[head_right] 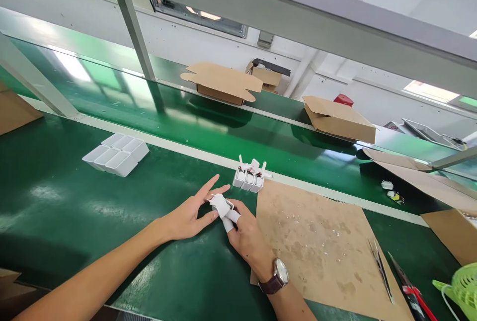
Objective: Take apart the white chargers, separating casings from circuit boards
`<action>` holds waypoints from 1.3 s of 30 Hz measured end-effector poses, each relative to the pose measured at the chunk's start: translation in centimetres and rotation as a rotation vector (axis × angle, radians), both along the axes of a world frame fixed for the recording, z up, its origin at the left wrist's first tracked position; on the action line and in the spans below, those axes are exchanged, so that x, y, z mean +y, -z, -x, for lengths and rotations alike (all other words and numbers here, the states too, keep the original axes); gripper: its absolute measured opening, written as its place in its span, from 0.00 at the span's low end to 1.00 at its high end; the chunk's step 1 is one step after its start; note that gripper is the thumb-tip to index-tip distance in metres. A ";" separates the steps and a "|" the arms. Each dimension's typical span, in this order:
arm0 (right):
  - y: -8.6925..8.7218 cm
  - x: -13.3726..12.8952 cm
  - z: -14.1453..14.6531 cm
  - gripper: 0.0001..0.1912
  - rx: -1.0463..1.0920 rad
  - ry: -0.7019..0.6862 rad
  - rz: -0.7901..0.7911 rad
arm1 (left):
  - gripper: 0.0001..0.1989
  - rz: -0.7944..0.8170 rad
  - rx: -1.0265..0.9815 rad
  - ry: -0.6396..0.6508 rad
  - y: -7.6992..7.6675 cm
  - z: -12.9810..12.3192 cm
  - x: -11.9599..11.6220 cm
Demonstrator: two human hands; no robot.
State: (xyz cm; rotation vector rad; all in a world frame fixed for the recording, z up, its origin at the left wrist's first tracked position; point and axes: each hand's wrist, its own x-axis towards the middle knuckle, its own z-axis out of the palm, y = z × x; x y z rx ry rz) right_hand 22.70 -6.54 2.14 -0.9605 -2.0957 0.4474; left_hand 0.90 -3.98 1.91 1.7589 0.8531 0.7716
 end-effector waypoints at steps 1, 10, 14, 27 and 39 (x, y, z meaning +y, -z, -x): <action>0.0 0.0 0.0 0.20 0.014 0.004 -0.016 | 0.45 -0.013 0.007 -0.002 0.0 0.0 0.0; 0.4 0.2 -0.6 0.26 -0.010 -0.007 -0.027 | 0.51 -0.273 -0.010 -0.066 -1.0 -0.1 0.0; 1.0 0.5 -0.4 0.26 -0.009 0.031 -0.029 | 0.44 -0.260 0.002 -0.103 -0.6 -0.1 0.0; 0.7 -0.1 -0.4 0.24 -0.088 0.093 0.072 | 0.35 -0.184 -0.014 -0.066 -0.2 0.3 0.2; 1.6 0.0 -0.8 0.22 0.011 0.084 -0.004 | 0.36 -0.204 0.017 -0.066 0.1 0.4 0.3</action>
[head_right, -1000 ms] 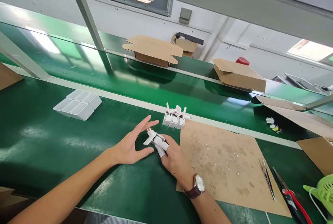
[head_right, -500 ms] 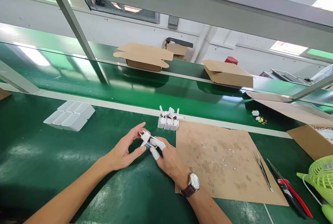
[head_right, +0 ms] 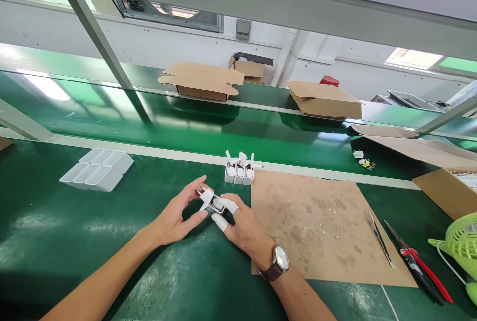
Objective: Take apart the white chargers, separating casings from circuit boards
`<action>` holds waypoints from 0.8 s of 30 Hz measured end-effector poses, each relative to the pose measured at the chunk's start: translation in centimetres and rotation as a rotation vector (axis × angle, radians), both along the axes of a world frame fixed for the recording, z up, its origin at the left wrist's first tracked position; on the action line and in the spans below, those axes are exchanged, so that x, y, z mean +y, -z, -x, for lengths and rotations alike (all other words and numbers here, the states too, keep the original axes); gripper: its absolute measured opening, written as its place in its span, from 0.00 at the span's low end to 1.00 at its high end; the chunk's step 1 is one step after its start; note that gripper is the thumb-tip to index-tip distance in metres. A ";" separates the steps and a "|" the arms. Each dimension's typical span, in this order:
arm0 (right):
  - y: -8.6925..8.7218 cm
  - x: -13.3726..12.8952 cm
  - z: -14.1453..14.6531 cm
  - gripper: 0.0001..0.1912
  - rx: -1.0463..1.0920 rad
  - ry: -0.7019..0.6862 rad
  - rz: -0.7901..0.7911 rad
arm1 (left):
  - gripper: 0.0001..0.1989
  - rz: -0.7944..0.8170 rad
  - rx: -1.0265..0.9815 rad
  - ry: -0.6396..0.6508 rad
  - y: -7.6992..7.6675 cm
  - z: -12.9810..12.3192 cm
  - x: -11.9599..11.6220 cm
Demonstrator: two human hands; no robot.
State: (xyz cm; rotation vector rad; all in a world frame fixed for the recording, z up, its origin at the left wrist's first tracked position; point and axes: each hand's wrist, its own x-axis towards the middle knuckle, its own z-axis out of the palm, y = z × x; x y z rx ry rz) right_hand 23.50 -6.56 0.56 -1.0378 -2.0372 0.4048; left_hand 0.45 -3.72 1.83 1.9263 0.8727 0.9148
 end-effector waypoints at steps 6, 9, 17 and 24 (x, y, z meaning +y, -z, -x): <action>-0.6 -0.1 0.2 0.20 -0.072 0.053 0.025 | 0.35 -0.007 -0.006 0.010 -0.1 0.0 0.1; -0.7 -0.1 0.3 0.22 -0.090 0.022 0.065 | 0.34 -0.016 0.008 0.014 -0.3 -0.1 0.1; 0.0 0.3 0.6 0.16 0.263 0.006 0.221 | 0.54 -0.114 0.062 0.007 0.3 -0.5 0.0; -0.5 0.0 1.6 0.24 0.731 -0.103 0.834 | 0.45 -0.451 0.044 -0.019 0.0 -1.5 -0.4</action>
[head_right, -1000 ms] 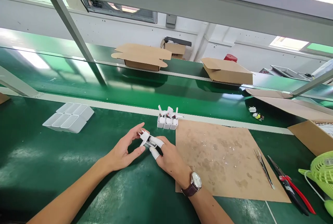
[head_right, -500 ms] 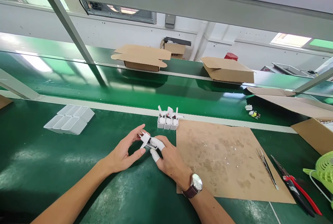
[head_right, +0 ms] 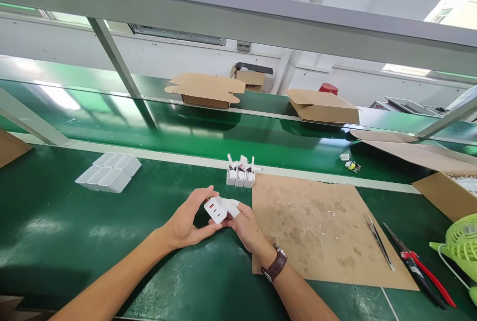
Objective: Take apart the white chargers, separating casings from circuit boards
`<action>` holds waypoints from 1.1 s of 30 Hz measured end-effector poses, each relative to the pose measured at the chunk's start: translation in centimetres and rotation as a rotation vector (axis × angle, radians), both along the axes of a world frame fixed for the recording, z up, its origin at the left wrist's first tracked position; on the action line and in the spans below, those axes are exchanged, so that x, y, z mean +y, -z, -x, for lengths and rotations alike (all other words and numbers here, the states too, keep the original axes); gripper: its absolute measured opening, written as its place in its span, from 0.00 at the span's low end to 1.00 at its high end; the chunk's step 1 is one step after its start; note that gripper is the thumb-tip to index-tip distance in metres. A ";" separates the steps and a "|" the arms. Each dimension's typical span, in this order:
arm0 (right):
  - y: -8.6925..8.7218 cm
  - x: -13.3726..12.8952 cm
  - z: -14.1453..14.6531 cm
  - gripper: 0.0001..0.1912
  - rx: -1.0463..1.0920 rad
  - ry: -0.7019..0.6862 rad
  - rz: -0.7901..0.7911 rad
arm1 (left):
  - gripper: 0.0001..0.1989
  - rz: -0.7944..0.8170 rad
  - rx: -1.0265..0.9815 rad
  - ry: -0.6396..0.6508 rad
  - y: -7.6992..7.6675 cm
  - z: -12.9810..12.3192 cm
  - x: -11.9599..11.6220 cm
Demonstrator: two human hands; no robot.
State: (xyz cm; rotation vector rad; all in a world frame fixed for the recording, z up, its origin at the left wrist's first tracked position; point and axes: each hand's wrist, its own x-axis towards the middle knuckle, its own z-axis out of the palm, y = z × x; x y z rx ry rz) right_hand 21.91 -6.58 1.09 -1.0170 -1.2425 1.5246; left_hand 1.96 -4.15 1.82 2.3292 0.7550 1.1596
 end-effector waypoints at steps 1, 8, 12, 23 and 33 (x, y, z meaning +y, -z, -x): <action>-0.2 -0.1 0.2 0.25 0.025 -0.016 0.029 | 0.43 -0.032 -0.014 -0.001 0.0 -0.1 0.0; -1.0 -0.4 0.7 0.25 0.171 -0.060 0.148 | 0.41 -0.070 -0.015 -0.017 -0.3 0.1 0.0; -1.0 -0.4 0.6 0.24 0.227 -0.066 0.189 | 0.40 -0.059 0.000 -0.012 -0.5 0.1 0.0; -0.4 -0.3 0.4 0.25 0.174 -0.015 0.217 | 0.37 -0.057 0.014 0.007 -0.9 0.2 -0.1; -1.1 -1.3 0.8 0.12 -0.448 0.109 -0.456 | 0.49 0.186 0.243 -0.239 1.5 -0.2 0.4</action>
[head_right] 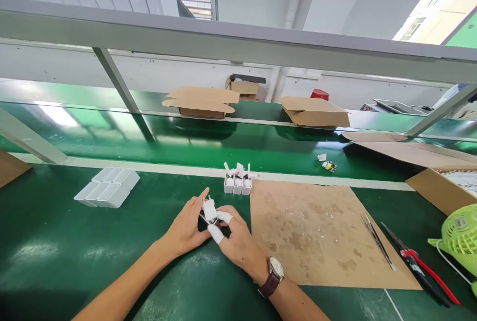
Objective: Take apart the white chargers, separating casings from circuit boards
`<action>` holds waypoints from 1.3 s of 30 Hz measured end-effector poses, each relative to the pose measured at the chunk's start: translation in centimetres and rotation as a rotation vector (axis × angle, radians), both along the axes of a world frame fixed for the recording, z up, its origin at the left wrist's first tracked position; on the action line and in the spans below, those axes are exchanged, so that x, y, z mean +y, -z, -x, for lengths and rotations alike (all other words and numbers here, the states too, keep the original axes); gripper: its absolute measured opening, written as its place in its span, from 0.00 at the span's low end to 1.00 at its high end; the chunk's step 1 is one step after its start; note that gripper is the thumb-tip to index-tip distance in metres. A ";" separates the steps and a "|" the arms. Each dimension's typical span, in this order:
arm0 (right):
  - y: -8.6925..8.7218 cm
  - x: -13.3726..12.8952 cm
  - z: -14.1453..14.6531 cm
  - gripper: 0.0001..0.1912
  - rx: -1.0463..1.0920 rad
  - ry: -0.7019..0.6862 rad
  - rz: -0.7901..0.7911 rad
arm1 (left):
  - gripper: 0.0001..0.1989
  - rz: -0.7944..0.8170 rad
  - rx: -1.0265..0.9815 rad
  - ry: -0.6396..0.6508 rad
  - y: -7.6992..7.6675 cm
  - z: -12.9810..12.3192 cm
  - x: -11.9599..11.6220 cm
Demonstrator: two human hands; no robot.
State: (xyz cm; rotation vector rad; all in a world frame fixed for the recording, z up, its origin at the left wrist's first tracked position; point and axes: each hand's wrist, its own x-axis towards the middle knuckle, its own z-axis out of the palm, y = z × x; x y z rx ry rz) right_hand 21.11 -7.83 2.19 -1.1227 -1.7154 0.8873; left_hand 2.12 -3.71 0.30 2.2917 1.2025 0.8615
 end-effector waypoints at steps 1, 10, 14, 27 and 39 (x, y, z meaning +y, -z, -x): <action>-0.3 0.0 -0.2 0.12 -0.008 0.005 -0.042 | 0.48 0.039 -0.012 -0.033 0.2 0.1 0.2; 1.8 4.6 -4.9 0.20 0.159 0.562 -0.114 | 0.43 0.230 -0.266 -0.238 -0.2 0.5 5.3; 3.8 6.1 -5.6 0.25 0.285 0.512 0.068 | 0.44 0.331 -0.303 -0.176 -0.8 -0.9 8.2; 2.6 5.1 -5.3 0.24 0.094 0.505 -0.084 | 0.41 0.309 -0.314 -0.077 0.4 -0.3 6.5; 1.9 2.9 -3.3 0.19 -0.319 0.232 -0.482 | 0.22 0.045 -0.007 -0.233 -2.8 5.0 2.8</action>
